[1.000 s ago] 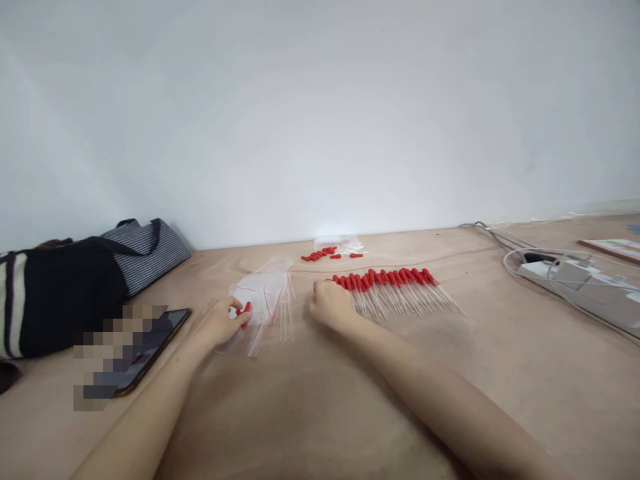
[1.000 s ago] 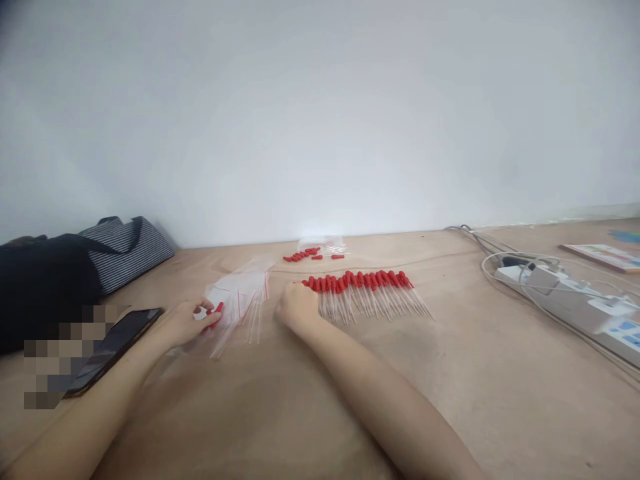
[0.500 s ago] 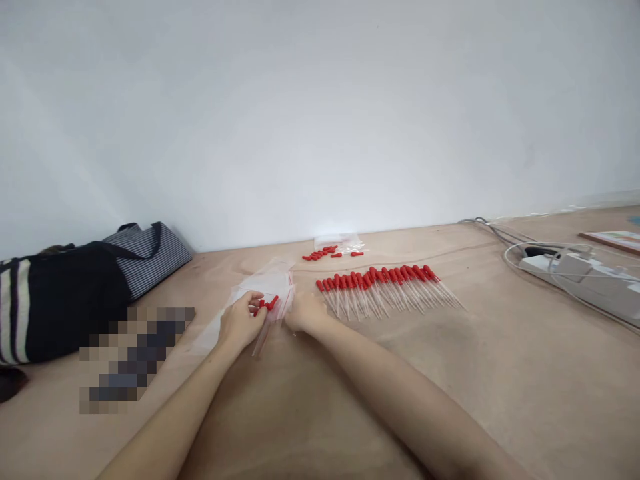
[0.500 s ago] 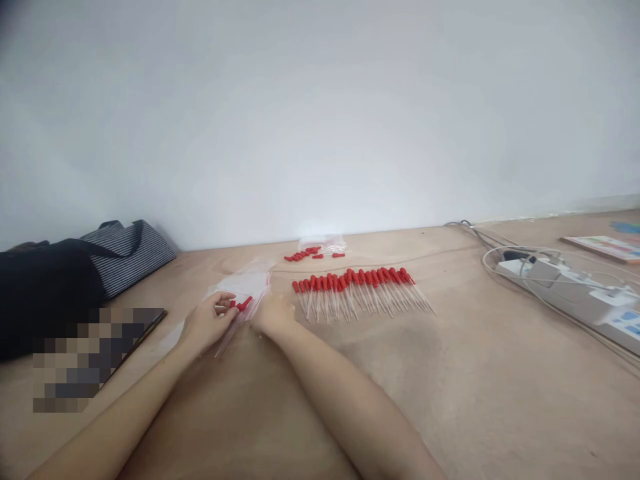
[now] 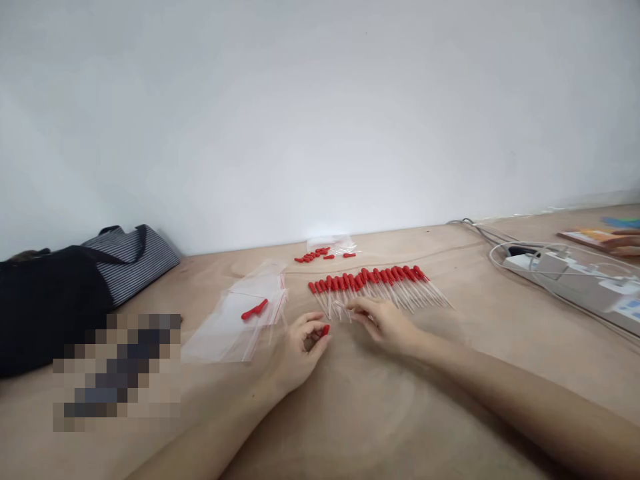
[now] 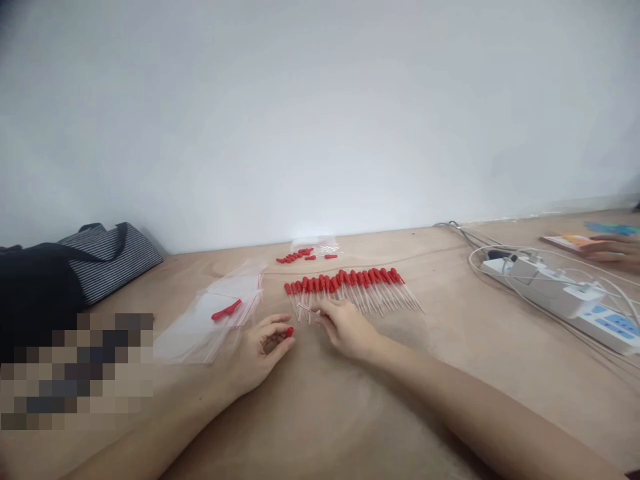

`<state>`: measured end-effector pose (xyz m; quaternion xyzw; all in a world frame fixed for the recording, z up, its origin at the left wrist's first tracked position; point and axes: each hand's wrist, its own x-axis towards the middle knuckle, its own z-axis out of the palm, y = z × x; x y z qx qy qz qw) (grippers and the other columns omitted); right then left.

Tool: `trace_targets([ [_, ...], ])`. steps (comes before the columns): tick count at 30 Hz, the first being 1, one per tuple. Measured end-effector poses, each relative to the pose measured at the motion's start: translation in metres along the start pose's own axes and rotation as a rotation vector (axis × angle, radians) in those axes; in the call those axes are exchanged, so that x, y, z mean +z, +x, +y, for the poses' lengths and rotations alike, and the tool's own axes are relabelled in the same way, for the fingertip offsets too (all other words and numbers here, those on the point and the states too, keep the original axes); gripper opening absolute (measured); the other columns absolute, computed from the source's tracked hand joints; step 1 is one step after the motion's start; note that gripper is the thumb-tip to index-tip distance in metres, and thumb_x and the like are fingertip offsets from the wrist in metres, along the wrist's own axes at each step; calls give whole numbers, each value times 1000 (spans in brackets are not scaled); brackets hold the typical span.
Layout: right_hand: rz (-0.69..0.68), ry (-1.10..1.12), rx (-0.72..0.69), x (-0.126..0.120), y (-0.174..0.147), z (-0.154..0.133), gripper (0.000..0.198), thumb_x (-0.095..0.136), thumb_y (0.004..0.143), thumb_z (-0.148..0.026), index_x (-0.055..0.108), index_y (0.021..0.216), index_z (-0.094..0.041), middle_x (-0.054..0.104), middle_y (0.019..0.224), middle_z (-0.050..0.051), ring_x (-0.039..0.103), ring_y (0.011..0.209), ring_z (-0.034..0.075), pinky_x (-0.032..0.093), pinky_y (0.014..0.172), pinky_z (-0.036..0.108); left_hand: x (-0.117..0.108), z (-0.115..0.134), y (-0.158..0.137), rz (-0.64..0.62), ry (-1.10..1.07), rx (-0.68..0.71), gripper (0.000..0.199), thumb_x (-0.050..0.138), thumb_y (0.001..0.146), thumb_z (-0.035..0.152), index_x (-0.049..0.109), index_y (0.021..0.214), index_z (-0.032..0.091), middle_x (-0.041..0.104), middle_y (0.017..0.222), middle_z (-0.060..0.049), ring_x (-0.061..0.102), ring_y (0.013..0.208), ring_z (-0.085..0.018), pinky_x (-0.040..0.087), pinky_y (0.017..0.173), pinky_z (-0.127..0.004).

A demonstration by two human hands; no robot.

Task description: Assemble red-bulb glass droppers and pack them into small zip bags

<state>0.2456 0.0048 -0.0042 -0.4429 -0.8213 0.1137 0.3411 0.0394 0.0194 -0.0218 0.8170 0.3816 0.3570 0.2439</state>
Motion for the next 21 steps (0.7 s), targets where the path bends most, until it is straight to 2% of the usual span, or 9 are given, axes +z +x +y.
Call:
trace_targets([
  [2,91,16,-26,3,-12,5,18,41,81,-13,54,93,-18,61,82,5,55,76,14,40,68,26,1,4,0,-24,56,14,10,52,76,20,60,77,15,56,105,-9,60,72,-14,51,64,-28],
  [4,129,21,-18,10,-18,5,16,41,81,-13,54,89,-18,60,81,5,54,75,14,40,68,27,-1,6,1,-32,81,33,11,50,78,20,60,79,16,59,100,-8,60,73,-14,50,65,-28],
  [9,87,-2,-43,21,-19,-3,13,41,82,-15,54,87,-18,59,77,3,52,71,13,36,69,28,-2,8,0,-72,100,48,14,46,82,21,57,90,18,63,79,-1,58,72,-14,48,67,-28],
  [13,50,-42,-68,21,-18,-3,14,40,83,-16,53,88,-18,59,78,3,52,72,13,34,72,29,-1,9,-1,-75,88,23,14,45,82,21,57,89,18,63,77,0,57,70,-13,47,65,-26],
  [21,41,-62,-91,22,-19,-1,19,40,84,-17,59,87,-17,59,73,3,49,66,13,27,69,29,-3,10,-1,-40,141,119,14,45,82,19,59,83,18,61,75,-2,57,69,-14,46,63,-26],
])
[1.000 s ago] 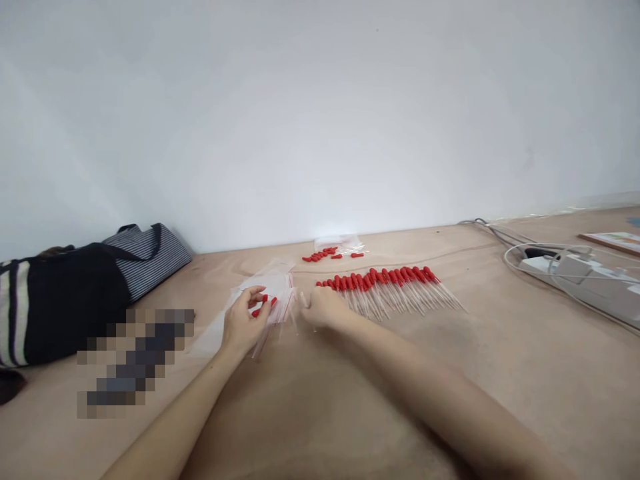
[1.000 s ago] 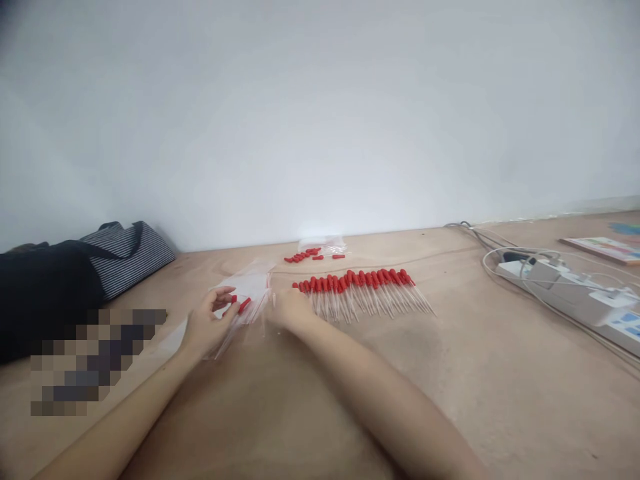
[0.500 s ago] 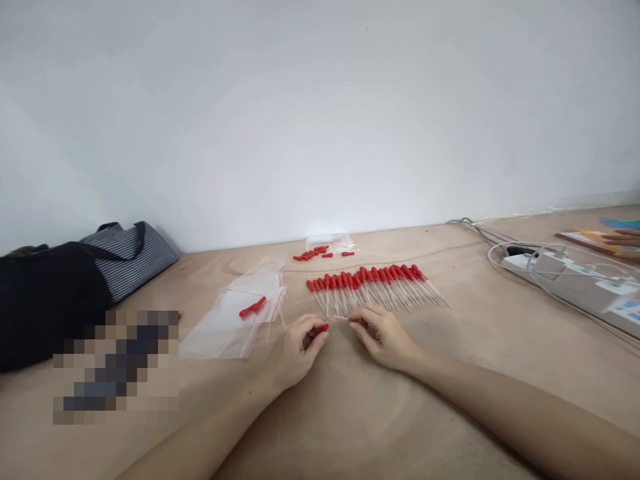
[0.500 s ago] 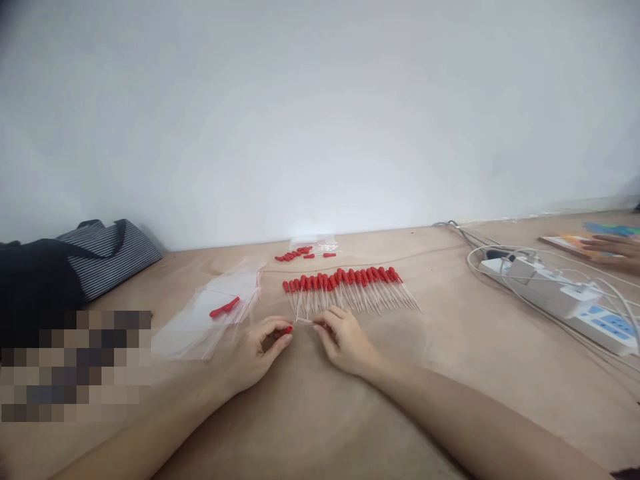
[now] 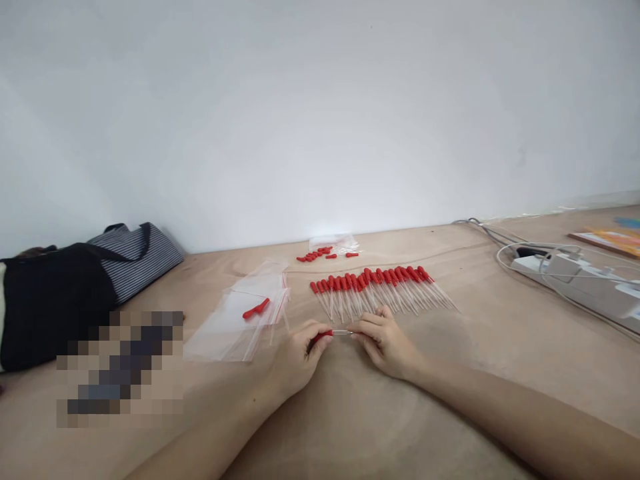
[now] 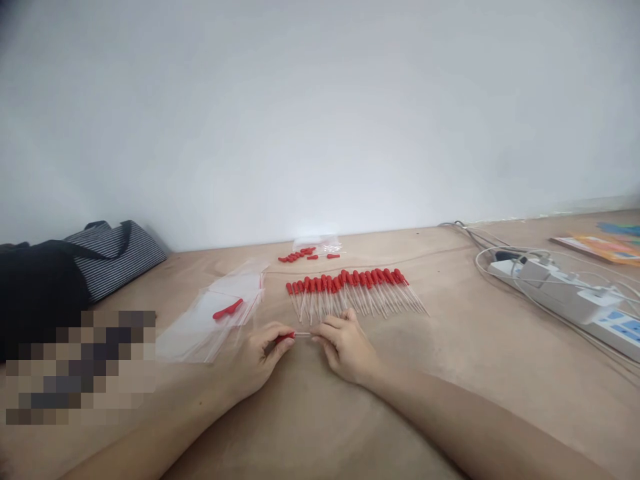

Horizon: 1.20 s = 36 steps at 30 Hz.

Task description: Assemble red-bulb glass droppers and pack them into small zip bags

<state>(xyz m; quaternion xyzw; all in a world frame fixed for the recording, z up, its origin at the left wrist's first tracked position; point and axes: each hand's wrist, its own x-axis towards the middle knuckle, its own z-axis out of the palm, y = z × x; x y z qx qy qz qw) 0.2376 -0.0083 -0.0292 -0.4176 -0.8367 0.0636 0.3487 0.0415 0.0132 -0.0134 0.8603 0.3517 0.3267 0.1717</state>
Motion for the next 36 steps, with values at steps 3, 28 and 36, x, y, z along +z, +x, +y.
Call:
trace_targets([
  [3,22,-12,-11,1,1,0,20,40,83,-15,60,88,-18,58,69,2,46,62,11,24,68,29,1,1,-1,16,23,16,15,43,83,20,58,81,17,59,72,-2,55,67,-14,44,61,-25],
  [28,-61,-109,-82,-3,6,-7,17,42,77,-12,59,77,-17,57,66,-1,42,58,10,17,66,29,-3,11,-2,-125,101,41,16,41,82,17,57,77,15,58,72,-3,55,67,-14,43,61,-24],
  [36,-185,16,123,-7,10,-17,17,43,78,-13,58,71,-18,63,70,-2,47,60,9,18,68,27,-2,9,-3,-122,118,87,17,41,82,18,57,76,15,58,70,-3,55,67,-14,43,61,-24],
])
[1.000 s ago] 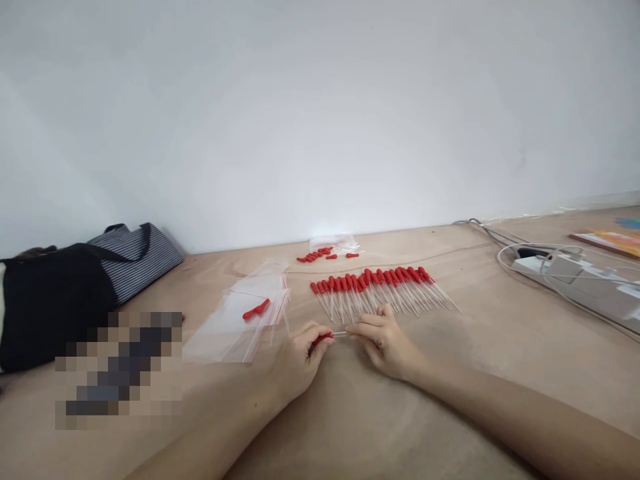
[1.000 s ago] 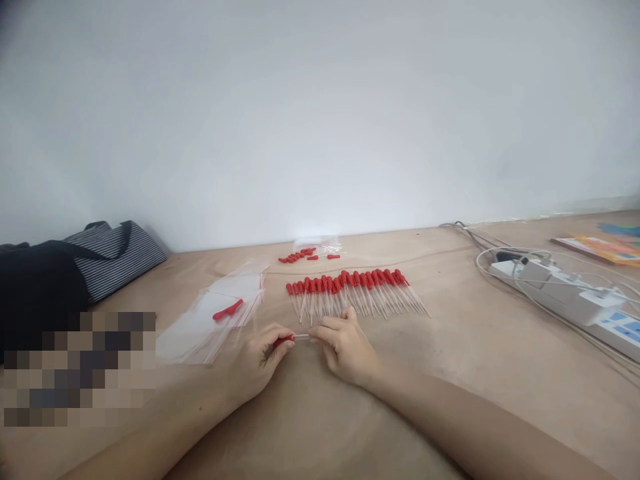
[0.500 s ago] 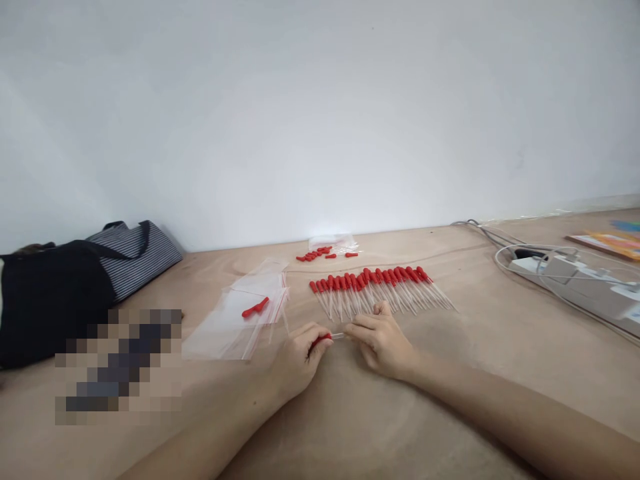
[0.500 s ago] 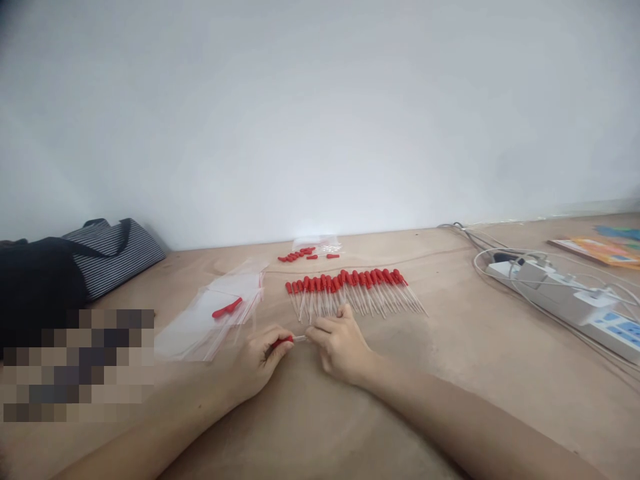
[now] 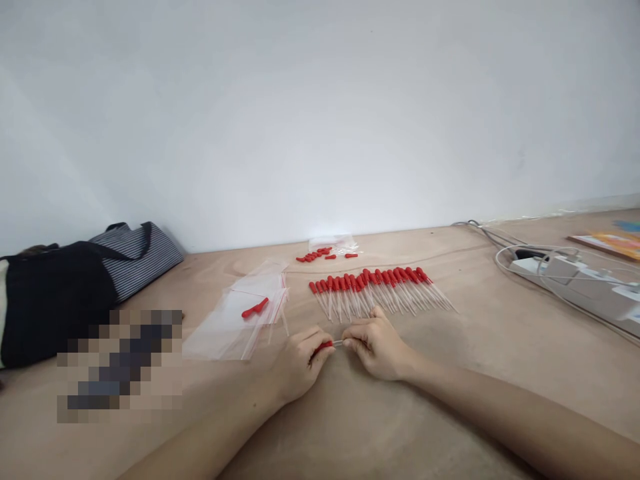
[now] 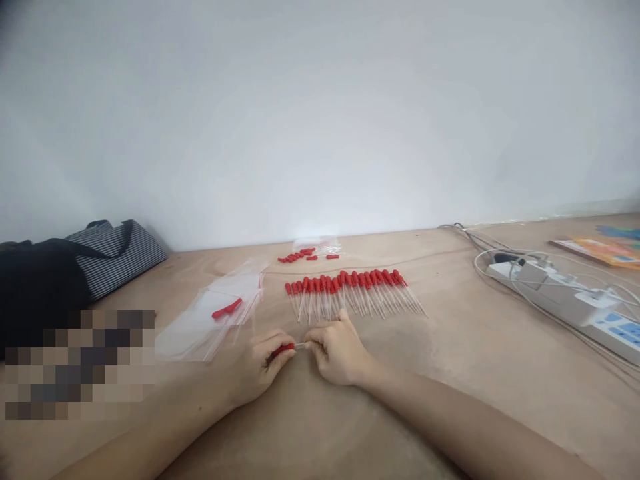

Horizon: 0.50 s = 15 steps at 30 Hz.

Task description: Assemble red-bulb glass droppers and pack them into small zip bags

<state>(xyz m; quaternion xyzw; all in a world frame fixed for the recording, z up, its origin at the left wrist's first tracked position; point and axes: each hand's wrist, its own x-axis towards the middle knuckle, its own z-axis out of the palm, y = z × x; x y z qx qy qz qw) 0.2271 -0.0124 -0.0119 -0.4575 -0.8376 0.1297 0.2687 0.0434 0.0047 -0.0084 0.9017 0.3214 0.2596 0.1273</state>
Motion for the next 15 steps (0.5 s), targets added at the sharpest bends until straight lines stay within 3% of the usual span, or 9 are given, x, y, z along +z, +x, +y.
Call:
trace_targets([
  [11,-102,51,157,-4,4,-8,22,43,78,-17,56,60,-17,59,59,-2,46,57,9,25,71,27,-2,2,2,2,18,64,18,41,82,18,58,75,14,59,70,-4,55,65,-14,43,59,-23],
  [15,-113,117,163,-2,4,-7,24,42,77,-16,56,58,-16,53,54,-3,40,51,8,28,62,22,-3,2,2,3,27,81,18,41,82,18,58,75,14,59,70,-4,54,64,-14,44,58,-23],
])
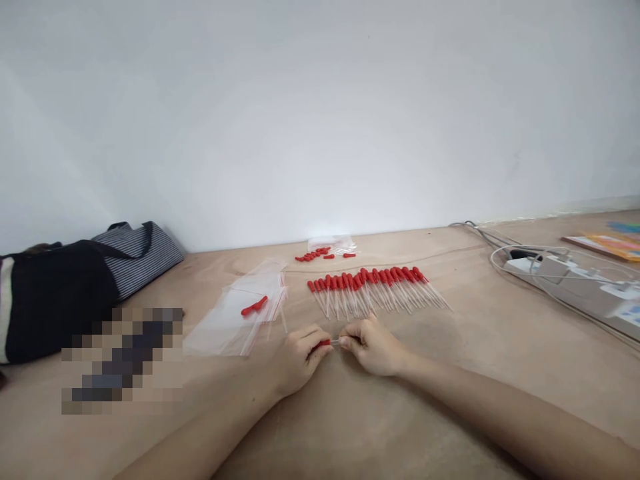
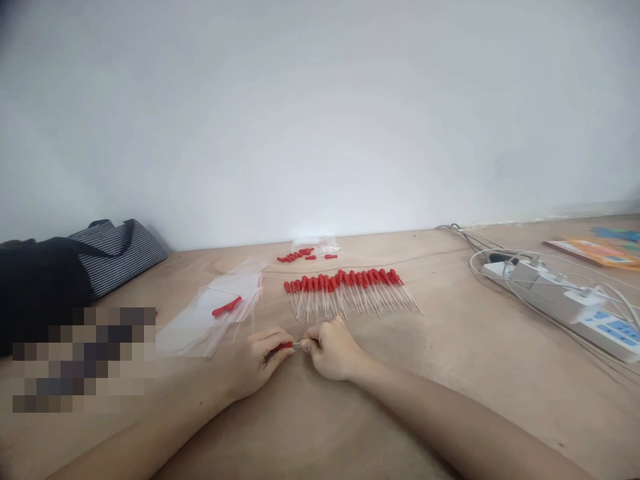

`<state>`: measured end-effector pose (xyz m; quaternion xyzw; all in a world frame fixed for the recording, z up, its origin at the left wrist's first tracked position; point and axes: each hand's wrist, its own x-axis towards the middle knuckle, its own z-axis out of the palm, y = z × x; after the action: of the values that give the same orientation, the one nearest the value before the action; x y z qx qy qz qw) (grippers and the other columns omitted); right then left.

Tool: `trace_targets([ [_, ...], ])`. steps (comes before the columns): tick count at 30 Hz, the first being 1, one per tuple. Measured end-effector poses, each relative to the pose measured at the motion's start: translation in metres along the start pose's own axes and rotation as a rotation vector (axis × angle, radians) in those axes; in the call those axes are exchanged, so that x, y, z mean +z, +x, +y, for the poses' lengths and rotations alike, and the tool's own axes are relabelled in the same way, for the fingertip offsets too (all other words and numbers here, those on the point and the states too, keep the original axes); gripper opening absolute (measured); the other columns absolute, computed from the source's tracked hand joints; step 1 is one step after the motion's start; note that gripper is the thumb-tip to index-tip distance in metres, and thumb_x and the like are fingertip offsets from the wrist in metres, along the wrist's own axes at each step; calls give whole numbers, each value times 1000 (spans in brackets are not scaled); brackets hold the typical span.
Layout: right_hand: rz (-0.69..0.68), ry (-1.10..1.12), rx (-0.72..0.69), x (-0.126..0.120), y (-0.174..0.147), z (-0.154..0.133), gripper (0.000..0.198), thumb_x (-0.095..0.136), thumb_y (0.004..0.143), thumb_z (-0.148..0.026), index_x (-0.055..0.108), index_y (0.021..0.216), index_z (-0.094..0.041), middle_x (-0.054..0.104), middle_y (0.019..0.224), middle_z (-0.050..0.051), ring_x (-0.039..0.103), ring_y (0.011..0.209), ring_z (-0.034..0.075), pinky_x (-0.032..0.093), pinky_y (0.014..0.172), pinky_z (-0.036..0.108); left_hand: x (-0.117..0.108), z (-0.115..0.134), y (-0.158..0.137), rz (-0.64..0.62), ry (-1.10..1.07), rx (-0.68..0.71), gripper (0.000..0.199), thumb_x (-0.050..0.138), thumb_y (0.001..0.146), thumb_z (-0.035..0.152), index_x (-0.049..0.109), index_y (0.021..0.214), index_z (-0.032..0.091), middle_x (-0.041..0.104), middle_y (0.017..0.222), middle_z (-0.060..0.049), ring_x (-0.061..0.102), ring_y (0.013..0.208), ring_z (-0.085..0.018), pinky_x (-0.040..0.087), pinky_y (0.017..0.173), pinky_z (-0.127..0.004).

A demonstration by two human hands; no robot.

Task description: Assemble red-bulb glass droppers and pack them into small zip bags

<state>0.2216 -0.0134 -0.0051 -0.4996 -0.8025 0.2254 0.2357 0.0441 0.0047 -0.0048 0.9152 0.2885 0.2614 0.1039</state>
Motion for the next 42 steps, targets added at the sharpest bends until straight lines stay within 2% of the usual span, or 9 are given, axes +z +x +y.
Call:
trace_targets([
  [6,-22,68,39,6,1,4,25,39,77,-17,58,62,-16,49,52,-2,42,51,8,28,51,18,1,-2,-2,30,12,31,19,41,83,17,58,73,14,59,68,-3,54,64,-14,44,58,-23],
  [12,-56,-63,-119,-10,-1,-3,18,46,75,-17,61,66,-17,58,60,-1,48,59,10,31,59,20,-3,-8,-2,58,71,97,19,40,85,18,58,82,16,59,75,-4,54,71,-15,45,64,-25],
  [14,-83,-24,-109,-13,5,-5,16,47,74,-17,61,66,-17,59,62,0,49,59,10,32,56,19,-11,-16,-1,101,132,93,17,44,84,22,57,94,18,59,85,-5,54,81,-17,44,72,-29],
  [17,-17,49,-2,-13,25,-8,14,46,75,-17,60,74,-15,60,66,1,51,59,10,34,55,19,-30,-38,-2,232,268,-77,31,47,81,31,52,109,18,56,101,-9,49,96,-22,39,84,-36],
  [19,80,43,99,-8,45,-12,16,49,75,-18,57,88,-14,62,74,3,54,66,11,37,59,19,-44,-61,-7,306,362,-253,29,43,81,32,56,102,17,57,97,-9,50,93,-23,39,84,-37],
  [22,151,-42,226,2,78,-19,32,53,72,-18,48,103,-11,61,88,9,57,83,17,39,66,23,-62,-95,-20,265,452,-478,23,48,75,33,62,87,19,59,91,-7,53,89,-23,39,83,-36],
  [25,163,-81,301,15,103,-24,35,51,72,-14,43,105,-8,58,97,16,57,87,21,41,65,26,-70,-117,-32,198,407,-622,29,46,74,36,63,88,18,61,92,-7,53,92,-24,40,83,-35],
  [32,167,-179,390,28,115,-28,38,47,71,-8,41,108,-5,59,97,20,59,87,24,44,67,30,-69,-116,-33,120,368,-634,32,47,73,40,64,89,18,63,92,-7,57,86,-22,43,75,-30],
  [42,20,-229,266,38,120,-63,26,53,71,-23,59,95,-13,62,97,14,60,89,24,47,69,32,-54,-113,-23,175,405,-722,24,49,72,37,63,80,19,63,83,-5,58,74,-21,42,63,-28],
])
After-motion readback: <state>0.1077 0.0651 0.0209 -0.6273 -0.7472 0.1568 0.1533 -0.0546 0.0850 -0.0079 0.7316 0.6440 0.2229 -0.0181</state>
